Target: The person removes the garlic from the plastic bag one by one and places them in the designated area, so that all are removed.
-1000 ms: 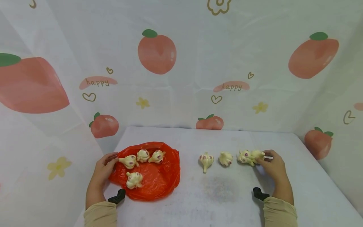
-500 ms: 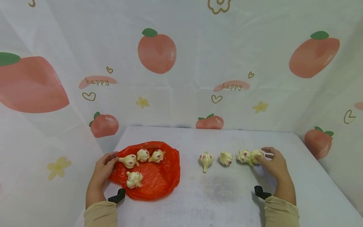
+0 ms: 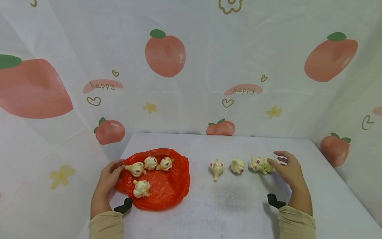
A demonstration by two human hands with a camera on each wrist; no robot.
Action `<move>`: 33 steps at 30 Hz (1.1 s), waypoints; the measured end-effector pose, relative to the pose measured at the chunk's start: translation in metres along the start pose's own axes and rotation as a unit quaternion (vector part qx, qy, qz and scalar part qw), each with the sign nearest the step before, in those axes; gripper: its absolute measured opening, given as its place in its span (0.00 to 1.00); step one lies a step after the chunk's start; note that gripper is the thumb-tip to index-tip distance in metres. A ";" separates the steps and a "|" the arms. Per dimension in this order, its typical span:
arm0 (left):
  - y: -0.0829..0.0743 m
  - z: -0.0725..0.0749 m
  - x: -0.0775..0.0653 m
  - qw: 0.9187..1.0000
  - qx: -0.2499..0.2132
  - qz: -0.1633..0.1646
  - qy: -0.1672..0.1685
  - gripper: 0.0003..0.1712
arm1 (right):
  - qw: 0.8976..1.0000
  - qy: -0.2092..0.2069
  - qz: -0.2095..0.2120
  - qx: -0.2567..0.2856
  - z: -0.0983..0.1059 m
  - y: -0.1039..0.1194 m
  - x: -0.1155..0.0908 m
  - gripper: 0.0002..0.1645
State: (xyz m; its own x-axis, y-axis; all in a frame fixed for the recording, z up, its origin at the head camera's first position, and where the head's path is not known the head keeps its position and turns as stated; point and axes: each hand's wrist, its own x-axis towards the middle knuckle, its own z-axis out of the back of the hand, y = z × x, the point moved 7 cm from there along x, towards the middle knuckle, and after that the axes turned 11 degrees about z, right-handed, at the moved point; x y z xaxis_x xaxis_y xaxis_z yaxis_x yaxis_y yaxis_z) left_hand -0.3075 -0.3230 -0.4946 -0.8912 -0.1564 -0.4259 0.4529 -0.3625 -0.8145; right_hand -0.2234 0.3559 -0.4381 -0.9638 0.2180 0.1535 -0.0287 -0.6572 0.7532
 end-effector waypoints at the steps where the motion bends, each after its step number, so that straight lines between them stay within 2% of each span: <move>1: 0.000 0.000 -0.001 1.000 0.000 -0.001 0.001 0.35 | 1.000 -0.002 -0.001 0.001 0.000 0.002 0.000 0.45; 6: 0.002 0.001 -0.001 1.000 -0.002 0.001 0.002 0.36 | 1.000 -0.020 0.009 0.005 -0.002 0.014 -0.002 0.45; 11: 0.001 0.002 -0.001 1.000 0.000 -0.004 0.004 0.35 | 0.998 -0.049 0.042 0.015 -0.002 0.032 -0.004 0.40; 15: -0.004 0.001 -0.001 1.000 0.004 -0.009 0.003 0.34 | 0.995 -0.052 0.078 0.028 -0.005 0.053 -0.006 0.38; 19: -0.008 -0.003 0.002 1.000 -0.005 -0.013 0.008 0.34 | 0.991 -0.033 0.123 0.038 -0.013 0.079 -0.006 0.36; 25: -0.005 -0.003 0.005 1.000 -0.010 -0.011 0.007 0.34 | 0.980 0.009 0.184 0.080 -0.041 0.112 0.002 0.30; 33: 0.000 0.001 0.001 1.000 -0.017 -0.006 0.002 0.34 | 0.961 0.065 0.233 0.135 -0.080 0.157 0.013 0.29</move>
State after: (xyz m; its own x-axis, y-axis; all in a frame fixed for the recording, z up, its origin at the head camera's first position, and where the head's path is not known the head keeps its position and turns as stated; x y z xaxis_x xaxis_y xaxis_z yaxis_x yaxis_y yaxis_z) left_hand -0.3086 -0.3242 -0.4943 -0.8968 -0.1488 -0.4167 0.4423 -0.3322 -0.8331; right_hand -0.2617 0.1979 -0.3688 -0.8809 -0.1582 0.4460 0.4666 -0.4474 0.7630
